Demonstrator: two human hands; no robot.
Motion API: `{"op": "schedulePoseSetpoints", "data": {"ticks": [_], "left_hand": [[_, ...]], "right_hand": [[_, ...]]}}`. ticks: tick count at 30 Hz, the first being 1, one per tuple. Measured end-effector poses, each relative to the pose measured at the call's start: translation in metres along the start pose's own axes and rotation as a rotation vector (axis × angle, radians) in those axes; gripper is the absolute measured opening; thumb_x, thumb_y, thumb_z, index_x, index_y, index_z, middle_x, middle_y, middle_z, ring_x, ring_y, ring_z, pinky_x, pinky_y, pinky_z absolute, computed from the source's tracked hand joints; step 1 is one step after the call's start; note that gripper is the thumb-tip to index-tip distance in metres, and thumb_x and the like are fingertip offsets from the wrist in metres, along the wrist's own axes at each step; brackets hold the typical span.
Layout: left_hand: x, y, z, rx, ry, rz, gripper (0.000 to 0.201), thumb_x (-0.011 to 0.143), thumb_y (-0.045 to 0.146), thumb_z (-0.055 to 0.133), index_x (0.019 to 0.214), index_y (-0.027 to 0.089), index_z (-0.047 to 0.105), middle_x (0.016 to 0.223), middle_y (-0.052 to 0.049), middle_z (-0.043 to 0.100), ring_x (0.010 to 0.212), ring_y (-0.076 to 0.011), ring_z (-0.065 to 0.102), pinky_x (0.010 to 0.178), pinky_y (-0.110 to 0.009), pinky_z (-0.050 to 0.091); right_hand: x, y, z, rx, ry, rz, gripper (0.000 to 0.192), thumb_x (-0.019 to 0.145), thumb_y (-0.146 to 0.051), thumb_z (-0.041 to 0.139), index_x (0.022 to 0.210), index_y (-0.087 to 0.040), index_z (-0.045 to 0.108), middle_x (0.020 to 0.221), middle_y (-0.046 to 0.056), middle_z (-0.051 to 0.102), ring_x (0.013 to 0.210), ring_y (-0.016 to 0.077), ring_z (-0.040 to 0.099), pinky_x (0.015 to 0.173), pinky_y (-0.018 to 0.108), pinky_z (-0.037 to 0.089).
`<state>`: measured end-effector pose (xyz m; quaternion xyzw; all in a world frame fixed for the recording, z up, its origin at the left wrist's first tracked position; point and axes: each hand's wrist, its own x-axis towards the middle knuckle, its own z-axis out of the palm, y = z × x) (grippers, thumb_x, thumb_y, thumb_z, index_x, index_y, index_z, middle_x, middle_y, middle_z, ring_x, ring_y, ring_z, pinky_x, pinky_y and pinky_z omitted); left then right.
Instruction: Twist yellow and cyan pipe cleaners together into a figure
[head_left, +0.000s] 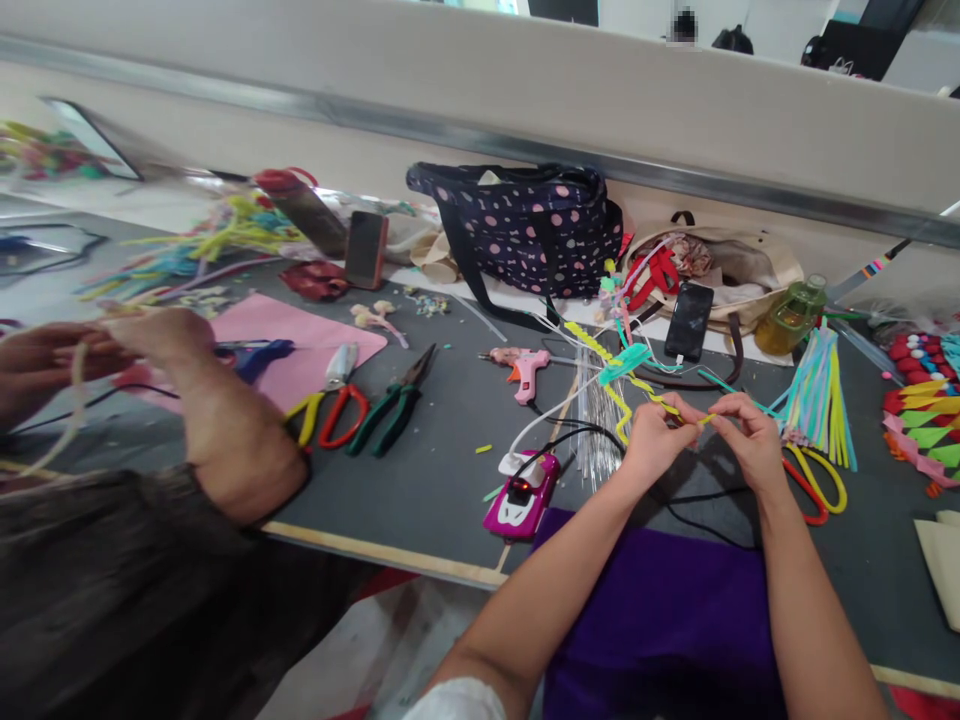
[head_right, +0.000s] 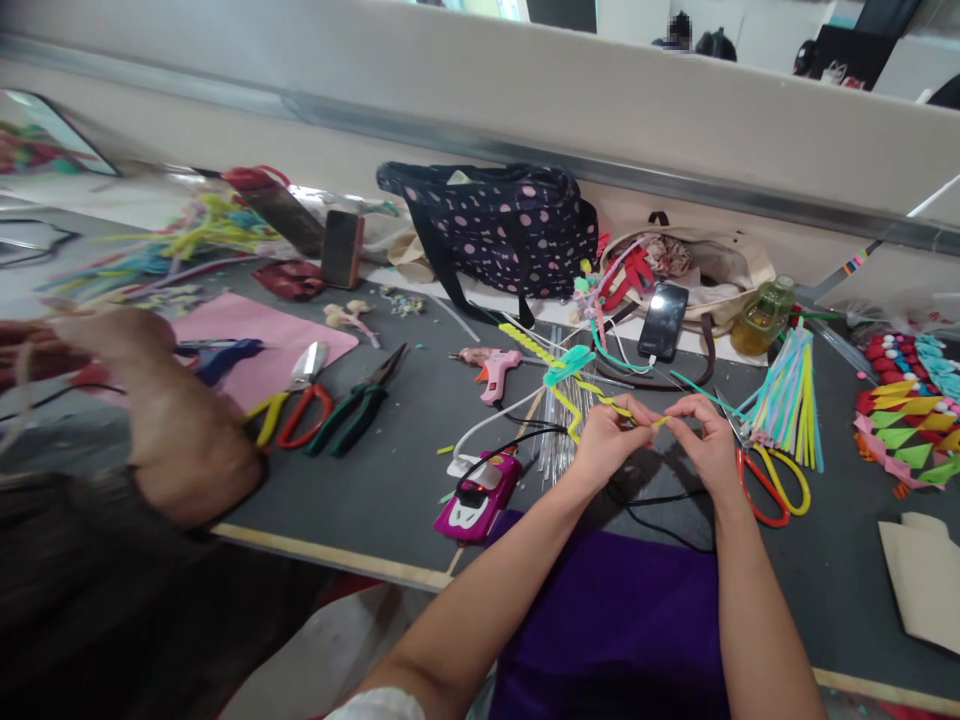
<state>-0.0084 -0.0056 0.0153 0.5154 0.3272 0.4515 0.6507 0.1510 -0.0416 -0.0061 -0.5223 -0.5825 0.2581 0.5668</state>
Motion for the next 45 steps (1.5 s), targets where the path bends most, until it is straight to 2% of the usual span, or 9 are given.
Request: {"op": "schedulePoseSetpoints", "data": {"ticks": [5,11,16,22,29,35,45], "left_hand": [[-0.001,-0.002,0.002,0.098,0.044,0.059,0.011,0.067,0.016,0.066,0.06,0.016,0.057,0.074,-0.003,0.068,0.061,-0.0127,0.062,0.056,-0.024,0.05],[0.001,-0.009,0.001,0.18,0.096,0.15,0.01,0.068,0.012,0.063,0.061,0.017,0.059,0.071,-0.003,0.066,0.075,-0.0157,0.065,0.067,-0.025,0.051],[0.004,-0.003,-0.002,-0.047,0.053,-0.022,0.016,0.062,0.019,0.072,0.062,0.015,0.057,0.075,-0.005,0.069,0.062,-0.0145,0.063,0.052,-0.025,0.052],[0.004,0.004,-0.003,-0.293,0.01,-0.188,0.027,0.053,0.017,0.079,0.062,0.013,0.054,0.074,-0.005,0.071,0.056,-0.0118,0.062,0.048,-0.023,0.053],[0.005,0.006,-0.007,-0.463,-0.137,-0.375,0.038,0.046,0.016,0.085,0.064,0.013,0.052,0.072,-0.003,0.071,0.05,-0.0106,0.061,0.044,-0.021,0.052],[0.005,0.002,-0.007,-0.495,-0.193,-0.432,0.038,0.044,0.014,0.085,0.064,0.012,0.053,0.074,-0.004,0.071,0.05,-0.0111,0.062,0.042,-0.021,0.053],[0.005,0.001,-0.008,-0.52,-0.28,-0.489,0.038,0.045,0.011,0.085,0.066,0.012,0.053,0.074,-0.003,0.071,0.05,-0.0116,0.064,0.041,-0.019,0.051]], "right_hand": [[-0.002,-0.004,0.003,-0.027,0.006,0.062,0.01,0.081,-0.032,0.068,0.078,-0.022,0.07,0.077,0.001,0.064,0.076,0.0178,0.056,0.075,0.032,0.042],[-0.005,-0.002,0.012,0.111,0.082,0.251,0.013,0.078,-0.033,0.07,0.076,-0.02,0.07,0.071,-0.001,0.065,0.069,0.015,0.055,0.068,0.028,0.042],[-0.002,-0.001,0.01,0.269,0.1,0.319,0.017,0.077,-0.037,0.071,0.079,-0.02,0.072,0.073,0.0,0.067,0.069,0.0149,0.057,0.069,0.028,0.044],[-0.003,-0.003,0.003,0.363,0.058,0.325,0.021,0.079,-0.04,0.068,0.071,-0.02,0.07,0.067,0.001,0.063,0.063,0.0146,0.055,0.064,0.029,0.045],[-0.004,-0.005,0.004,0.38,-0.026,0.216,0.017,0.07,-0.036,0.076,0.075,-0.023,0.067,0.075,0.0,0.06,0.07,0.0154,0.053,0.067,0.029,0.045],[-0.003,-0.006,0.005,0.385,-0.032,0.144,0.009,0.07,-0.029,0.076,0.072,-0.025,0.069,0.073,-0.001,0.057,0.073,0.0156,0.053,0.067,0.029,0.043],[-0.004,-0.001,-0.002,0.394,-0.072,0.15,0.009,0.067,-0.032,0.079,0.068,-0.026,0.073,0.069,0.001,0.058,0.069,0.0171,0.053,0.062,0.031,0.042]]}}
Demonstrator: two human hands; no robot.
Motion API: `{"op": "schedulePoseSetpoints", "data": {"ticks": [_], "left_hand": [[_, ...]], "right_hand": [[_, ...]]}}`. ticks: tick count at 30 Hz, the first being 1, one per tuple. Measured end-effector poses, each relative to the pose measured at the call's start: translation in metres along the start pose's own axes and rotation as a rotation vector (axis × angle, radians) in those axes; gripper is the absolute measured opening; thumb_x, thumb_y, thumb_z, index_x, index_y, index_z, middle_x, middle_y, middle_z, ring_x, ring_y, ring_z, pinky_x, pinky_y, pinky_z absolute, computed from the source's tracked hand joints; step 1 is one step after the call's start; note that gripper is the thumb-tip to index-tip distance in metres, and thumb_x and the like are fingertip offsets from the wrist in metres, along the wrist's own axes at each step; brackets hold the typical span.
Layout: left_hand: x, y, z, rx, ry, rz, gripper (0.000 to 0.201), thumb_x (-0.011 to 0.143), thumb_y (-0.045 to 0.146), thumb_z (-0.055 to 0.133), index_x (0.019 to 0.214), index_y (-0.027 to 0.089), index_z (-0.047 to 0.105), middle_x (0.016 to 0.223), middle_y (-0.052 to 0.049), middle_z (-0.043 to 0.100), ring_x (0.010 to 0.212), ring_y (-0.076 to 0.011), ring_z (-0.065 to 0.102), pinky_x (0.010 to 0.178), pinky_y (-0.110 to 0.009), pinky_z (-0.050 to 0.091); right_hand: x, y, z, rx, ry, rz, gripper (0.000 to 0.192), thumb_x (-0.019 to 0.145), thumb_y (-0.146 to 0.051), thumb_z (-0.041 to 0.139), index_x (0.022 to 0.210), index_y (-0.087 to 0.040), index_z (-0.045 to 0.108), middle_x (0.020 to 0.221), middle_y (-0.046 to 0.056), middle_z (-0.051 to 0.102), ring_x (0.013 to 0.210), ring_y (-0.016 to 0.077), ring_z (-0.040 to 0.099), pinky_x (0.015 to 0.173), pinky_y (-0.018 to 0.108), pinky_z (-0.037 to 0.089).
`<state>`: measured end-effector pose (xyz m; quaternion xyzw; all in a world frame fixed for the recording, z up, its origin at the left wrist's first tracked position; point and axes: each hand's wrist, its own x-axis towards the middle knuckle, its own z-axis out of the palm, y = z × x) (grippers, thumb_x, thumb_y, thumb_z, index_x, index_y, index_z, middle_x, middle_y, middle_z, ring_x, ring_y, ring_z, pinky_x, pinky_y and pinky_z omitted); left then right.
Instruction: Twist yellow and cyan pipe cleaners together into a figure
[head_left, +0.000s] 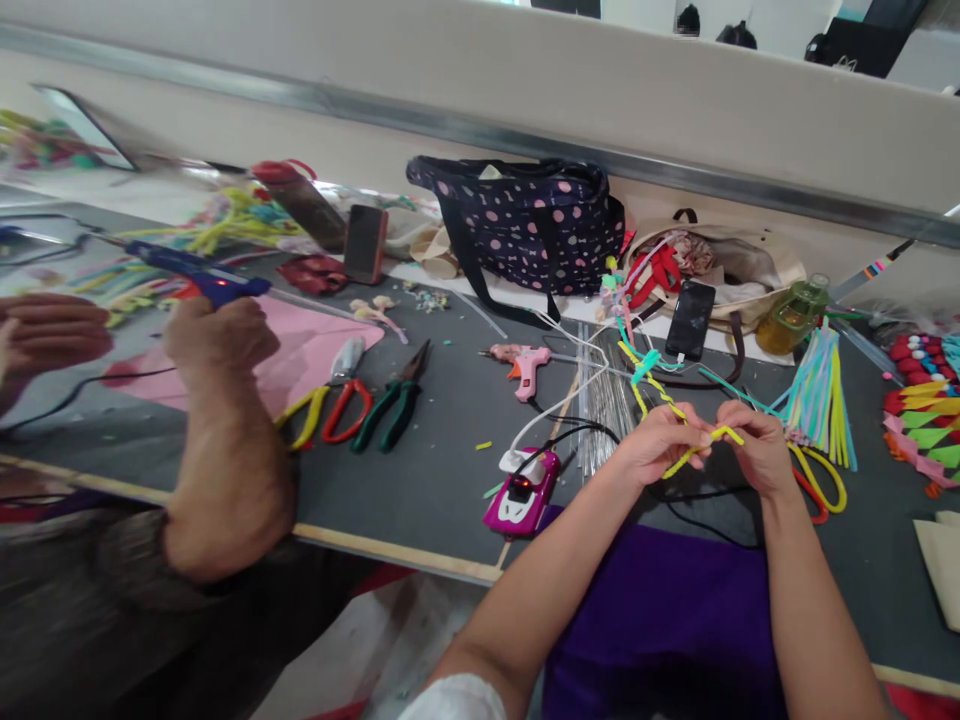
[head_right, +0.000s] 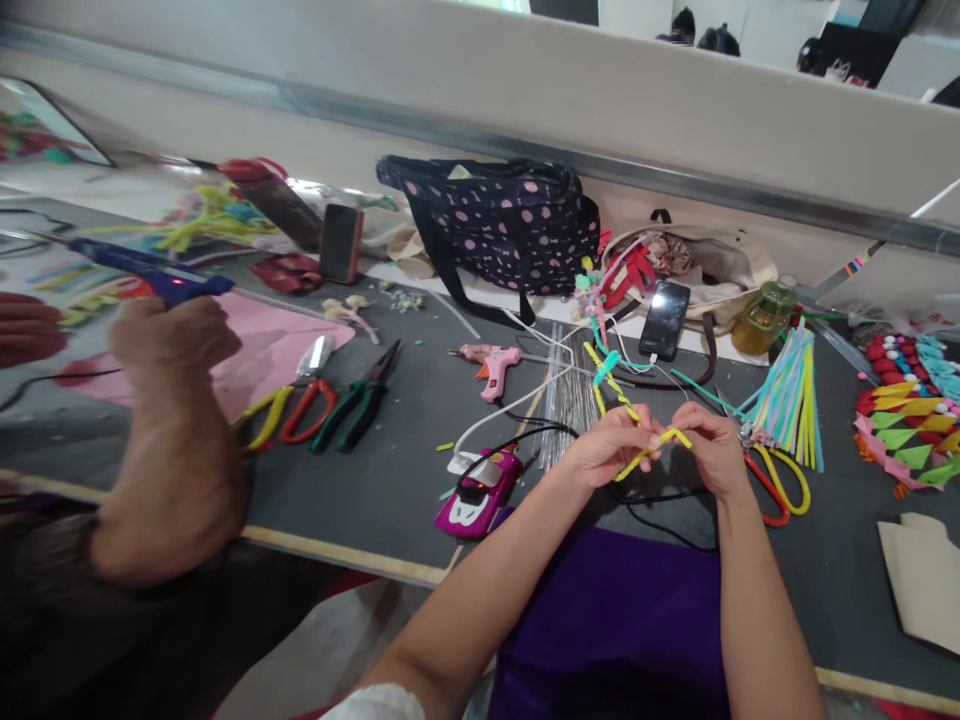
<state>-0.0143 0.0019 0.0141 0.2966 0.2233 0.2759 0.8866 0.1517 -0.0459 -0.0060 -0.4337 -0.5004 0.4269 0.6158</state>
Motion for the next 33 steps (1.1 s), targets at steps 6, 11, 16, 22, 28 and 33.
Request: {"op": "schedulePoseSetpoints", "data": {"ticks": [6,11,16,22,28,33], "left_hand": [[0.0,0.0,-0.0003,-0.001,-0.011,0.001,0.037,0.046,0.01,0.084,0.067,0.013,0.053,0.072,-0.002,0.07,0.05,-0.0121,0.064,0.04,-0.019,0.051],[-0.0011,0.0002,-0.0001,0.011,-0.041,-0.02,0.037,0.048,0.01,0.084,0.068,0.013,0.053,0.071,-0.002,0.07,0.049,-0.0118,0.064,0.04,-0.018,0.05],[0.0001,-0.0006,-0.0011,0.009,-0.046,-0.025,0.036,0.047,0.01,0.083,0.067,0.013,0.054,0.07,-0.003,0.07,0.049,-0.0122,0.063,0.039,-0.018,0.05],[0.0009,-0.0011,-0.0025,0.018,-0.044,-0.036,0.037,0.047,0.01,0.084,0.067,0.013,0.053,0.071,-0.002,0.07,0.05,-0.0125,0.063,0.039,-0.018,0.049],[-0.0003,-0.0016,-0.0006,0.08,-0.011,0.04,0.036,0.048,0.013,0.084,0.066,0.012,0.053,0.071,-0.005,0.071,0.049,-0.0122,0.062,0.04,-0.02,0.05],[-0.0033,-0.0024,0.0059,0.195,0.081,0.205,0.029,0.051,0.015,0.081,0.062,0.011,0.054,0.074,-0.005,0.071,0.05,-0.0106,0.06,0.044,-0.022,0.052]], "right_hand": [[0.0,-0.0016,0.002,0.024,-0.023,0.004,0.008,0.068,-0.032,0.079,0.068,-0.026,0.073,0.068,0.001,0.058,0.069,0.017,0.052,0.062,0.031,0.041],[0.0,-0.0047,0.0024,0.046,-0.062,-0.002,0.008,0.069,-0.033,0.079,0.068,-0.026,0.074,0.067,0.0,0.056,0.067,0.0162,0.051,0.062,0.03,0.039],[0.0002,-0.0052,0.0025,0.077,-0.087,-0.013,0.006,0.069,-0.029,0.079,0.07,-0.026,0.074,0.067,0.0,0.057,0.066,0.0155,0.051,0.061,0.03,0.038],[-0.0003,-0.0035,0.0021,0.083,-0.077,0.012,0.009,0.067,-0.032,0.08,0.071,-0.026,0.074,0.067,0.0,0.057,0.066,0.0158,0.05,0.061,0.03,0.04],[-0.0005,-0.0011,0.0001,0.065,-0.075,-0.014,0.008,0.069,-0.03,0.08,0.072,-0.026,0.074,0.068,0.001,0.057,0.069,0.016,0.051,0.061,0.03,0.04],[0.0007,0.0004,-0.0009,0.068,-0.044,-0.02,0.008,0.069,-0.03,0.079,0.072,-0.026,0.073,0.072,0.001,0.058,0.073,0.0163,0.052,0.066,0.03,0.041]]}}
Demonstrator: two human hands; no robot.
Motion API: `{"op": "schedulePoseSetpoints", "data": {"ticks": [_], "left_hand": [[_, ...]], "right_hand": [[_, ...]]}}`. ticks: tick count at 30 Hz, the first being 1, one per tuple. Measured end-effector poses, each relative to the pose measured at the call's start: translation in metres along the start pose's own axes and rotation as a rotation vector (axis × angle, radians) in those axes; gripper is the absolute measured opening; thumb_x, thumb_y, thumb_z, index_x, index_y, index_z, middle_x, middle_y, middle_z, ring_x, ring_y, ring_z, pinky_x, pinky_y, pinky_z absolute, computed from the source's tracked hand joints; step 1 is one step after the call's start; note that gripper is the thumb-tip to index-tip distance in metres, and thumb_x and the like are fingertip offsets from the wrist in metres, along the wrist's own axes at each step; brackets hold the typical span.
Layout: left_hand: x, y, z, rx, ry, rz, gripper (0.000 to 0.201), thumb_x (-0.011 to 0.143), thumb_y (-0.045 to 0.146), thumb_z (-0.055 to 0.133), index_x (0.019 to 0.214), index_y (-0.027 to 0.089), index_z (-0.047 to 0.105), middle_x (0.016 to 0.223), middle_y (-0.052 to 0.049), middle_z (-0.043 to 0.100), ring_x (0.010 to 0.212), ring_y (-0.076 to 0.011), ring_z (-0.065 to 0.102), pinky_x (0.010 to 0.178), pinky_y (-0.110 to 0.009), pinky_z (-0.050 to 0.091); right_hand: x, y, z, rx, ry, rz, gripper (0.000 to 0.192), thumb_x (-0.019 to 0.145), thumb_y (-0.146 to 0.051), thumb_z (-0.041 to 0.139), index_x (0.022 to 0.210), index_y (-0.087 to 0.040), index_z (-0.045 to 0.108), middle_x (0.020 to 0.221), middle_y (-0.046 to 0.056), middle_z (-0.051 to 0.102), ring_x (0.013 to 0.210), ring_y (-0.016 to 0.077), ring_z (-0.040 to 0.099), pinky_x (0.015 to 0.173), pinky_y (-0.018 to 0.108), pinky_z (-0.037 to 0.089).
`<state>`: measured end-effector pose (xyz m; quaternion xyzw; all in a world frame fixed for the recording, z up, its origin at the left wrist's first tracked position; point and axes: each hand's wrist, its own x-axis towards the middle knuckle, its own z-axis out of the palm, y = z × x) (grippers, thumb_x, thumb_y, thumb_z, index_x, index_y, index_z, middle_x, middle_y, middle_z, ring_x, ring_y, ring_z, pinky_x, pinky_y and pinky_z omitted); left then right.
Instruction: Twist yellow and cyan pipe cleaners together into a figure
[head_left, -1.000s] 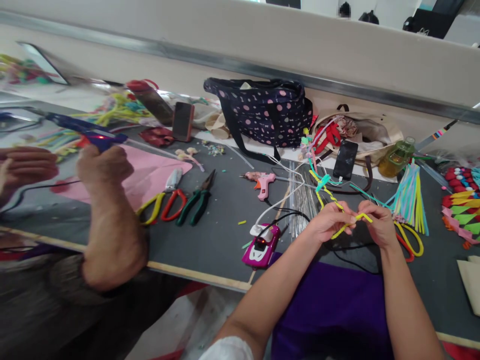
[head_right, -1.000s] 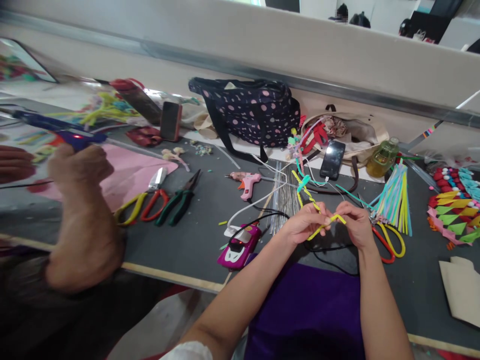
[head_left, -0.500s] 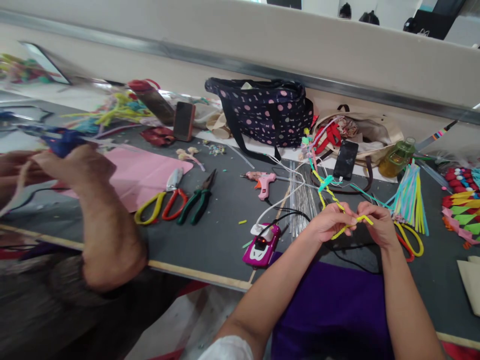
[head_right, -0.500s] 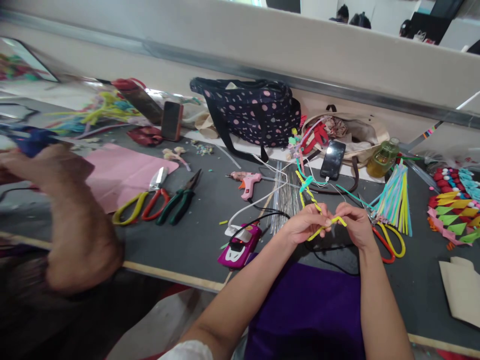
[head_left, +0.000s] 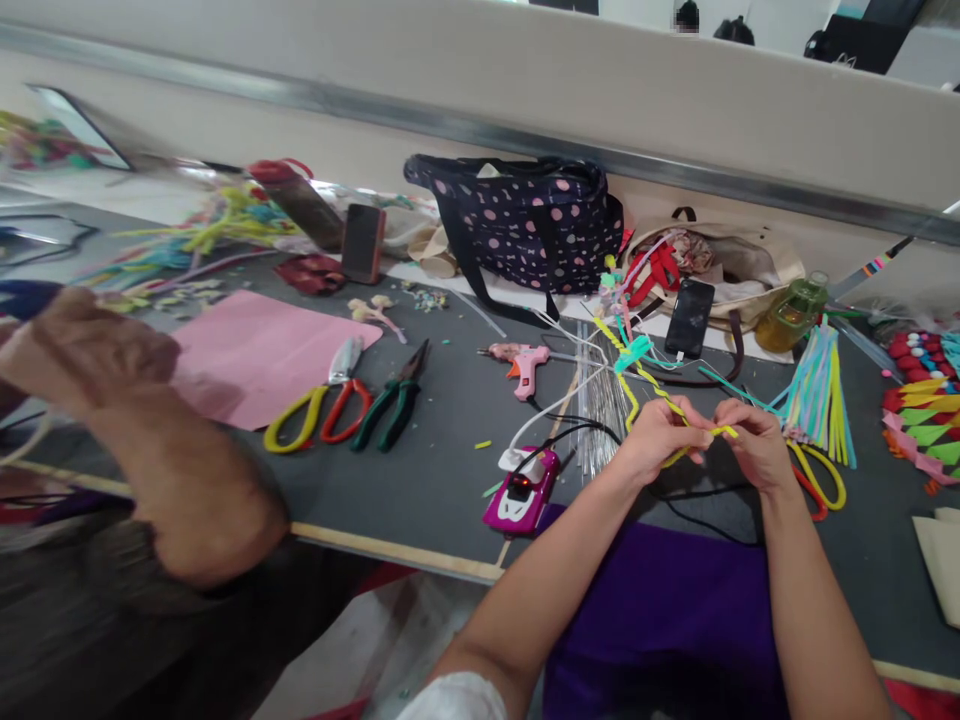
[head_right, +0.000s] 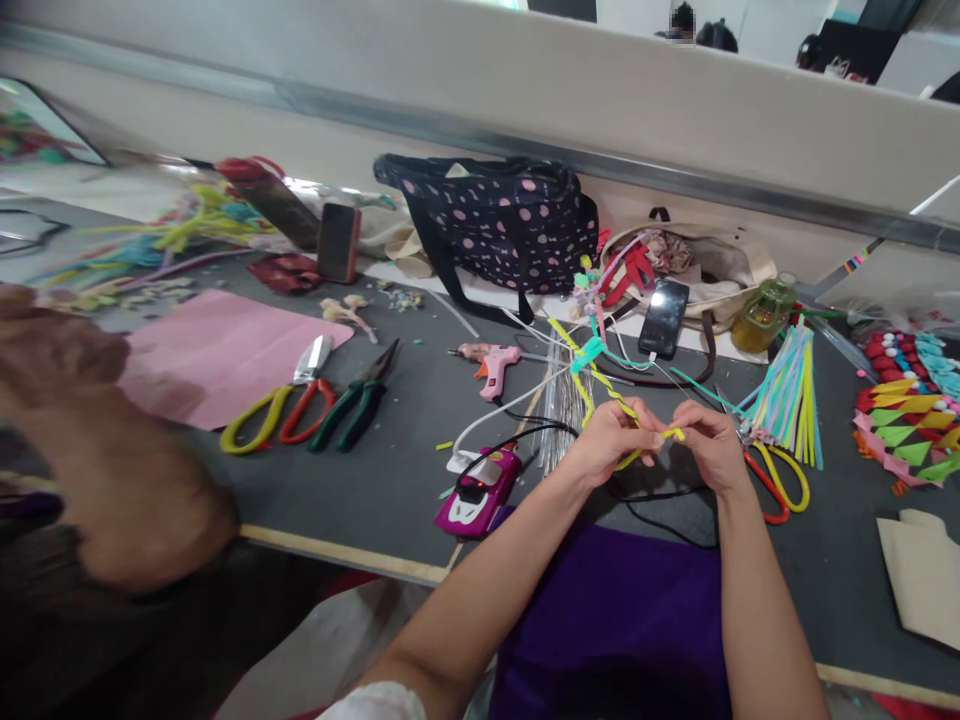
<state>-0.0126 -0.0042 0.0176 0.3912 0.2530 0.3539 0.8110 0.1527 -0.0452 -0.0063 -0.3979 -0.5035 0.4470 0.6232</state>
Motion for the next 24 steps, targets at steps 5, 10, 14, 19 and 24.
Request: {"op": "schedulePoseSetpoints", "data": {"ticks": [5,10,14,19,24], "left_hand": [[-0.001,-0.001,0.005,0.153,0.072,0.175,0.023,0.058,0.018,0.077,0.063,0.013,0.055,0.073,-0.004,0.07,0.053,-0.0103,0.059,0.047,-0.023,0.052],[-0.001,-0.01,0.006,0.365,0.16,0.355,0.014,0.067,0.017,0.07,0.063,0.015,0.056,0.075,-0.004,0.069,0.066,-0.014,0.065,0.057,-0.024,0.052],[0.0,-0.021,0.006,0.549,0.239,0.512,0.01,0.073,0.012,0.062,0.065,0.017,0.058,0.076,-0.003,0.067,0.081,-0.0173,0.068,0.071,-0.027,0.053],[0.001,-0.024,0.005,0.676,0.27,0.531,0.01,0.073,0.009,0.059,0.067,0.017,0.06,0.078,-0.004,0.067,0.085,-0.0176,0.067,0.073,-0.028,0.053],[0.004,-0.012,0.001,0.349,0.211,0.27,0.014,0.065,0.016,0.07,0.064,0.015,0.057,0.076,-0.004,0.068,0.063,-0.014,0.063,0.055,-0.026,0.054]], "right_hand": [[0.001,0.0,0.002,0.003,0.048,0.009,0.007,0.07,-0.026,0.078,0.072,-0.024,0.071,0.071,0.0,0.057,0.071,0.0149,0.051,0.067,0.029,0.041],[0.001,0.003,0.005,-0.002,0.136,0.046,0.009,0.07,-0.025,0.077,0.071,-0.022,0.069,0.073,-0.001,0.056,0.069,0.0132,0.05,0.065,0.027,0.04],[0.001,0.007,0.01,-0.016,0.21,0.085,0.011,0.07,-0.025,0.075,0.073,-0.02,0.066,0.074,-0.002,0.057,0.068,0.0122,0.05,0.065,0.026,0.04],[0.001,0.012,0.02,-0.1,0.337,0.107,0.014,0.072,-0.029,0.072,0.071,-0.02,0.061,0.065,-0.004,0.053,0.059,0.0109,0.044,0.058,0.024,0.036],[0.001,0.006,0.016,-0.015,0.226,0.12,0.016,0.071,-0.026,0.075,0.084,-0.022,0.065,0.074,-0.003,0.056,0.068,0.0121,0.049,0.065,0.025,0.039]]}}
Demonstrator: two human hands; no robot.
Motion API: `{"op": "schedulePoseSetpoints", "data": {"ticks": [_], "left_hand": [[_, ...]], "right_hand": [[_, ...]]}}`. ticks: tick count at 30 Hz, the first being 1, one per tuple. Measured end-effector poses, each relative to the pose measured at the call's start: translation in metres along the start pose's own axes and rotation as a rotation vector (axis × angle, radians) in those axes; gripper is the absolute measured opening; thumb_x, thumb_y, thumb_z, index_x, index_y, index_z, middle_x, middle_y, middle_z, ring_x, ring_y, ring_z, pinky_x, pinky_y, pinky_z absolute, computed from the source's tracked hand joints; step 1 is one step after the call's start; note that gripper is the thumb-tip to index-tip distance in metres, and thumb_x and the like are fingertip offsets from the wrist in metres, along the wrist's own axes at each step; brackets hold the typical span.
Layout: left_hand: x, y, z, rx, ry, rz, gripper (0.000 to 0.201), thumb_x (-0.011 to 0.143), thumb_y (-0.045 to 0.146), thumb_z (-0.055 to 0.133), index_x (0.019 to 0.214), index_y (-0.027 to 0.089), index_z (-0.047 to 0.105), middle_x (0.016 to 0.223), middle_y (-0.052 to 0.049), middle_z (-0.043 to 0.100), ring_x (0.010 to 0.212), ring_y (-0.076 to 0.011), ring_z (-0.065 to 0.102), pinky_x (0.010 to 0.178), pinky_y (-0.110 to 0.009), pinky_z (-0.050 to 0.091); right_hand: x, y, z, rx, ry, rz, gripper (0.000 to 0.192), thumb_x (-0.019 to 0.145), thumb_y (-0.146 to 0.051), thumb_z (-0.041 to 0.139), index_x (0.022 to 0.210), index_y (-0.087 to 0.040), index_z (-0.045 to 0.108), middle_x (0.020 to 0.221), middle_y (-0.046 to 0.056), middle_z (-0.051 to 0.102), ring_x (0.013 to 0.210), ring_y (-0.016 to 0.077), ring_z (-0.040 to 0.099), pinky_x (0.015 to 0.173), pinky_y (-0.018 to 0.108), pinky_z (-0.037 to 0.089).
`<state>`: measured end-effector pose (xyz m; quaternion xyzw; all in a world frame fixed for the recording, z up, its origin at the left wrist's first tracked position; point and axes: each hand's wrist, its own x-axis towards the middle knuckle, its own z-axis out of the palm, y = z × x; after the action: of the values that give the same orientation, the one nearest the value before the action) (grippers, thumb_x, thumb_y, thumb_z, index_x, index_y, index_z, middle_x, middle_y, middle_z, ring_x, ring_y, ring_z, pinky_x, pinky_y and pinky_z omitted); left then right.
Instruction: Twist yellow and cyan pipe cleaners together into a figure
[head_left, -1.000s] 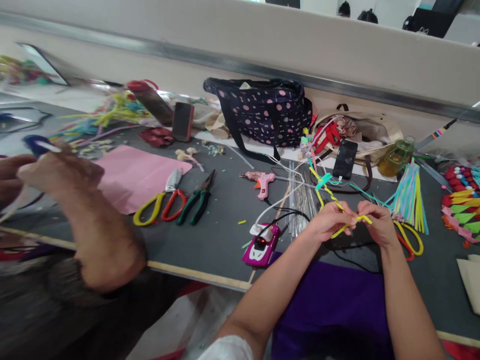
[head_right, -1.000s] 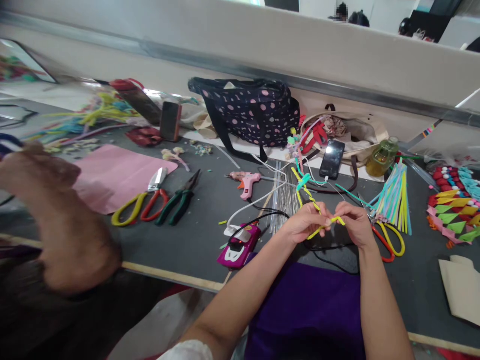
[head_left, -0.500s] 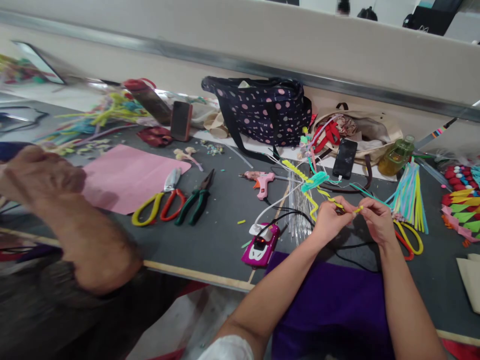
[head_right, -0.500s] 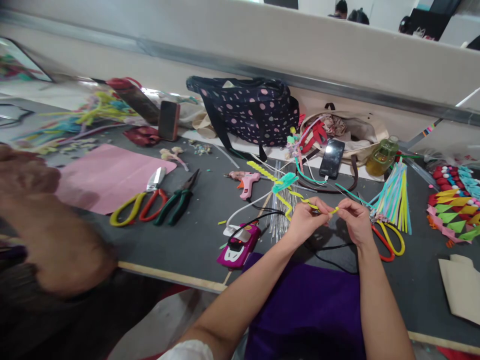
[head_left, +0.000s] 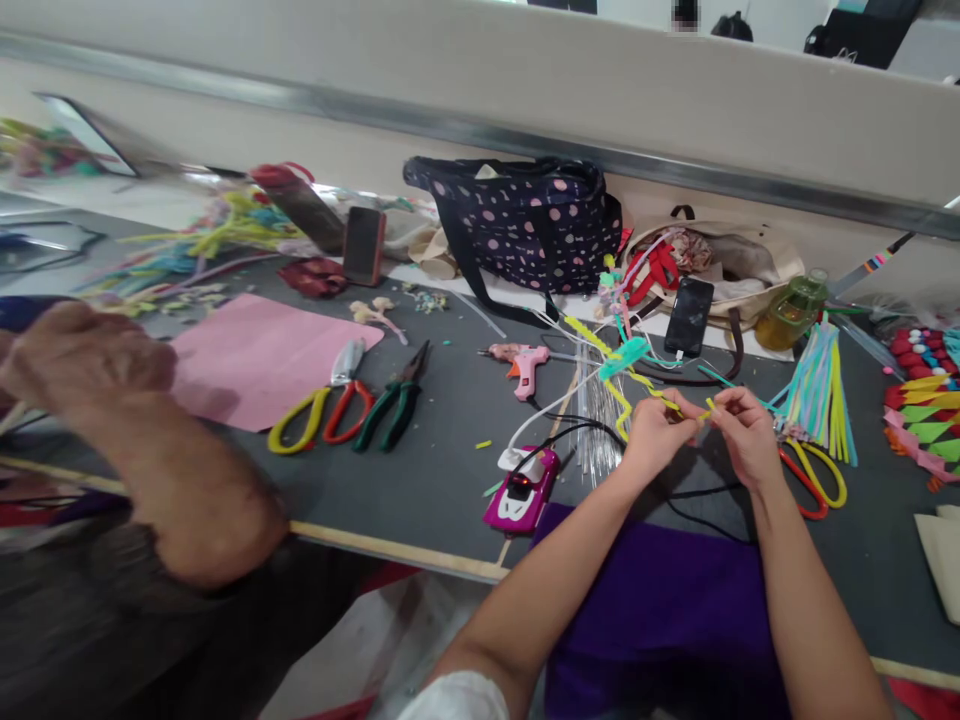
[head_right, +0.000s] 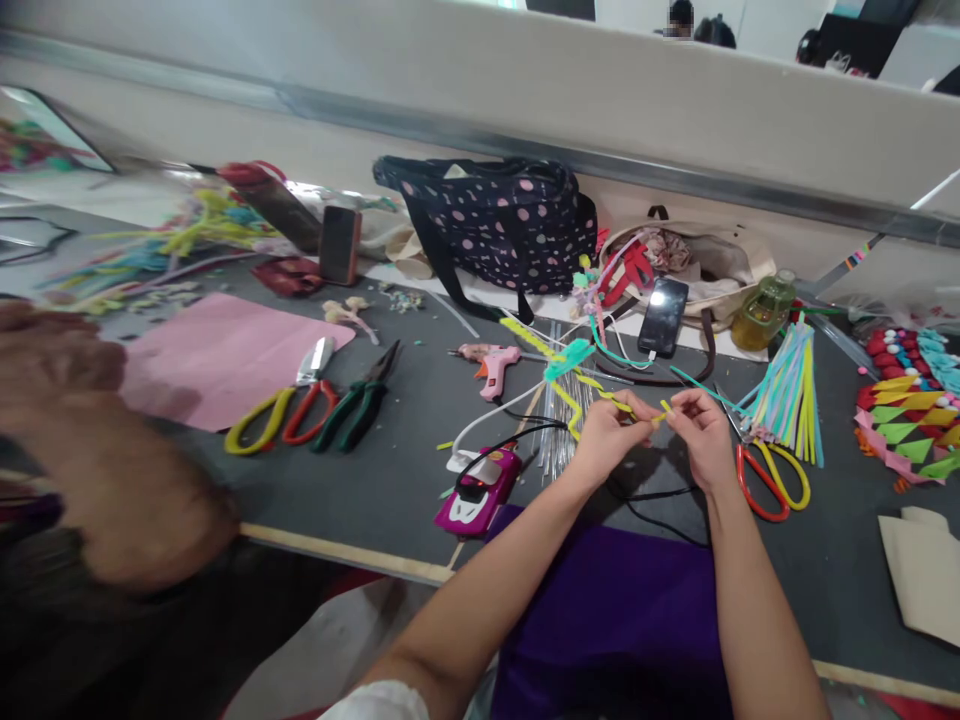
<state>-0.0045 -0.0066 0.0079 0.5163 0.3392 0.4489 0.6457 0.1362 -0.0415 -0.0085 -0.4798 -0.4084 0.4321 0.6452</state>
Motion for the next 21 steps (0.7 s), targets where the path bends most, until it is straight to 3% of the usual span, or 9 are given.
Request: {"op": "schedulePoseSetpoints", "data": {"ticks": [4,9,18,21], "left_hand": [[0.004,0.004,-0.005,-0.297,-0.139,-0.252,0.027,0.053,0.016,0.078,0.063,0.013,0.053,0.071,-0.003,0.069,0.05,-0.0106,0.059,0.045,-0.024,0.052],[0.006,0.004,-0.008,-0.39,-0.187,-0.372,0.033,0.047,0.015,0.082,0.064,0.012,0.053,0.073,-0.004,0.07,0.049,-0.0117,0.061,0.041,-0.022,0.051],[0.003,0.007,-0.005,-0.224,-0.113,-0.212,0.025,0.053,0.015,0.077,0.062,0.012,0.054,0.07,-0.003,0.068,0.048,-0.008,0.056,0.044,-0.021,0.052],[0.003,0.006,-0.004,-0.128,-0.08,-0.127,0.02,0.057,0.017,0.075,0.061,0.013,0.056,0.069,-0.002,0.066,0.051,-0.0088,0.056,0.046,-0.022,0.052]], "right_hand": [[0.001,-0.006,-0.011,0.038,-0.143,-0.061,0.015,0.071,-0.022,0.075,0.084,-0.024,0.069,0.085,0.0,0.056,0.079,0.0141,0.051,0.073,0.027,0.041],[0.001,-0.009,-0.019,-0.101,-0.237,-0.121,0.006,0.076,-0.023,0.072,0.082,-0.026,0.072,0.085,0.001,0.055,0.085,0.0166,0.051,0.077,0.029,0.041],[0.005,-0.011,-0.018,-0.365,-0.165,-0.253,0.007,0.079,-0.025,0.07,0.084,-0.027,0.073,0.095,0.004,0.06,0.098,0.0204,0.055,0.087,0.035,0.043],[0.006,-0.009,-0.018,-0.422,-0.135,-0.277,0.005,0.08,-0.026,0.068,0.083,-0.026,0.072,0.09,0.004,0.062,0.093,0.0208,0.057,0.083,0.036,0.044]]}}
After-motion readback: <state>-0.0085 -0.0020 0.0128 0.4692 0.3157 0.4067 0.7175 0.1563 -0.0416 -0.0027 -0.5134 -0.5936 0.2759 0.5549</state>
